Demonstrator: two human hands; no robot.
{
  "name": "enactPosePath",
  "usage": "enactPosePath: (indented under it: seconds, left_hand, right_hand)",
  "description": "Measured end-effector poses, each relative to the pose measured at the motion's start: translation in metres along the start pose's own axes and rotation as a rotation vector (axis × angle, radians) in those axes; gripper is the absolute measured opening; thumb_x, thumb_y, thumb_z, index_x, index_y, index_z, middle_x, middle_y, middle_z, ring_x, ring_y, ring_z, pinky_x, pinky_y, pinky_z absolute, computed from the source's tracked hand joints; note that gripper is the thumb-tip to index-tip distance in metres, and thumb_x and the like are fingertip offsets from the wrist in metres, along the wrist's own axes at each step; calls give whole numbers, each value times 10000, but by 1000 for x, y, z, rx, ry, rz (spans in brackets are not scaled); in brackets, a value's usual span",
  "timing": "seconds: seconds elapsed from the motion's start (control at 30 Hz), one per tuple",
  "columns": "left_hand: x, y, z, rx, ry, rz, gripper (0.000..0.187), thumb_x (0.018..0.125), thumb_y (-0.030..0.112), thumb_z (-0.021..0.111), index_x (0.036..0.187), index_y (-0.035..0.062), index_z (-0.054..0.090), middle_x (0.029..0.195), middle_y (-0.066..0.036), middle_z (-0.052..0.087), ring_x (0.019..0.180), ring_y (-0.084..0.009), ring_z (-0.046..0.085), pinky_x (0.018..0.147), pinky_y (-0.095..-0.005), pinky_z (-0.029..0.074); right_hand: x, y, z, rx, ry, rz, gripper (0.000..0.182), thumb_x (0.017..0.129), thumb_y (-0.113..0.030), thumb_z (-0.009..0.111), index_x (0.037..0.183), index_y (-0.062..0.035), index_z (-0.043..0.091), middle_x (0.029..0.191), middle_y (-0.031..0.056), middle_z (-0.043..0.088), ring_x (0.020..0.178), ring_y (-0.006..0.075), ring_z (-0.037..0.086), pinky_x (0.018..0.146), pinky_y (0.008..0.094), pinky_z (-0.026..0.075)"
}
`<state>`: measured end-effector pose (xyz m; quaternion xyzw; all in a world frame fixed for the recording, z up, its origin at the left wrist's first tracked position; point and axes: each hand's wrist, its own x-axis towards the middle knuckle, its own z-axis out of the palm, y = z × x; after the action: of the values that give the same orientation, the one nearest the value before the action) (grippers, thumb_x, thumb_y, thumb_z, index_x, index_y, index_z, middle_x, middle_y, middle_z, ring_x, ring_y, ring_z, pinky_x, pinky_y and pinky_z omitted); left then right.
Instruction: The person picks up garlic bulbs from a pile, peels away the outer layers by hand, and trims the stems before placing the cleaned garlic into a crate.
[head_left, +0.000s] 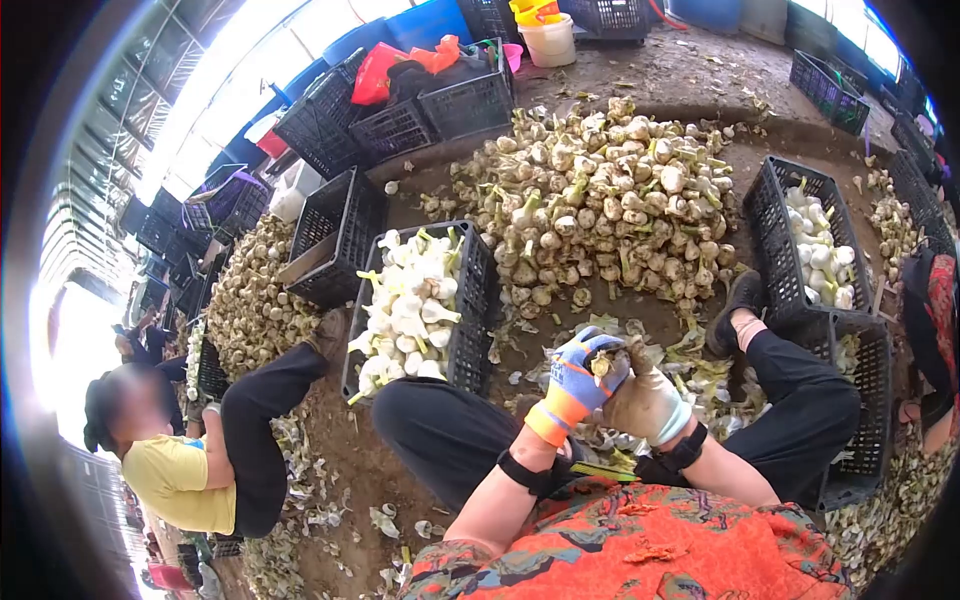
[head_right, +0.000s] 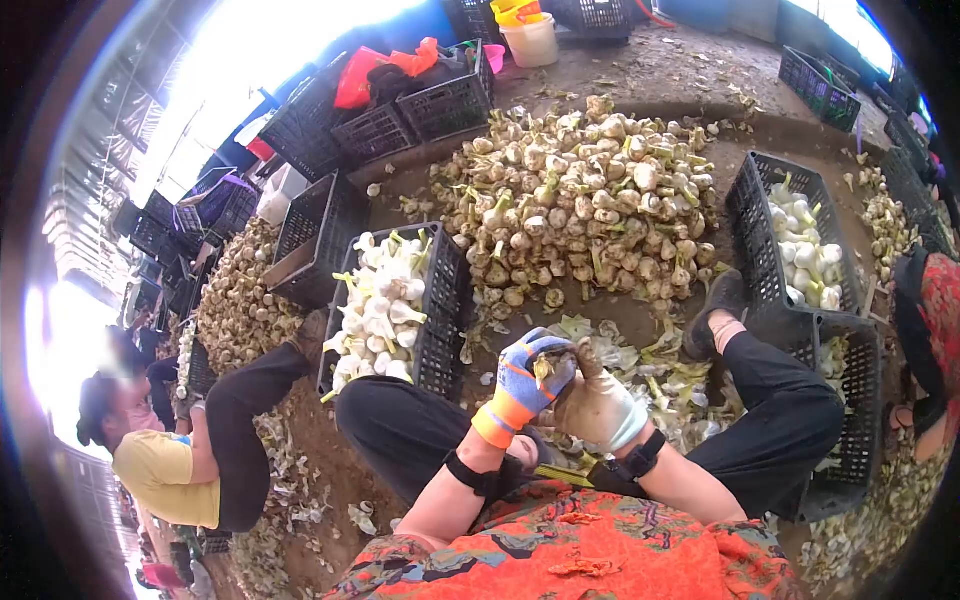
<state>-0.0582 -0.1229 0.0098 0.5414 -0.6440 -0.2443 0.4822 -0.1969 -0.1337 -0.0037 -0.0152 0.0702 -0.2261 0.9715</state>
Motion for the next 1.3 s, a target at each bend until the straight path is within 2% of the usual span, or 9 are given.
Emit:
enactPosePath:
  seconds: [0.23,0.37,0.4,0.47,0.53,0.73,0.8,1.0,1.3]
  left_hand:
    - [6,-6,1,144,-195,-29,214,673,144,703,868,64,671,863,-115,631,786,-306,633,705,-337,508]
    - [1,-28,7,156,13,-7,277,682,145,743,937,77,657,888,-108,636,827,-262,638,750,-328,508]
    - [2,-31,9,-67,76,-181,481,694,162,789,1115,57,580,922,-87,641,850,-190,623,783,-311,497]
    - [-16,-93,18,-302,45,-442,700,645,249,829,1215,25,490,1081,-158,606,984,-270,597,874,-352,477]
    - [-27,-102,21,-122,-73,-340,755,676,150,807,1292,-28,409,1287,-182,495,1194,-242,472,971,-355,416]
    - [-26,-32,26,-529,96,-371,553,789,-140,576,1309,-30,424,1159,-138,587,1066,-219,581,918,-282,465]
    - [-25,-25,20,-793,155,-441,592,704,-114,701,1247,-22,484,1185,-115,581,1058,-178,572,901,-311,490]
    - [-23,-21,21,-292,144,-120,579,610,-58,792,1112,5,510,1102,-86,557,1000,-189,578,882,-289,475]
    - [-23,-17,15,-417,144,-146,597,637,-75,767,1155,20,487,1104,-82,567,1014,-172,569,888,-299,475]
  right_hand:
    - [8,5,-20,-28,-147,-63,725,771,-589,582,1306,-126,429,1371,37,442,1233,237,442,1047,469,326]
    - [-2,-2,2,-136,-57,-87,804,742,-572,622,1338,-85,390,1311,45,502,1209,230,473,998,450,392]
    - [-3,-7,3,-197,58,-190,782,749,-482,689,1343,-77,382,1183,45,575,1101,198,541,941,389,437]
    - [6,-17,-22,-705,267,-544,684,793,-330,728,1332,-62,402,1048,38,606,945,139,581,868,308,461]
    - [6,-23,-22,-841,322,-570,514,825,-179,711,1261,-34,482,974,39,613,823,91,576,765,232,468]
    - [2,-33,-22,-695,394,-553,274,869,-284,658,1026,-63,619,920,9,642,762,78,591,668,236,478]
    - [-2,-31,-16,-600,311,-499,291,858,-295,670,1026,-62,619,914,6,640,765,79,591,673,240,477]
    - [7,-26,-11,-702,335,-546,289,848,-269,685,998,-34,607,921,23,633,839,103,596,727,275,484]
    - [-3,-30,8,-694,256,-457,273,834,-91,663,1079,13,603,982,67,653,875,151,637,792,281,503]
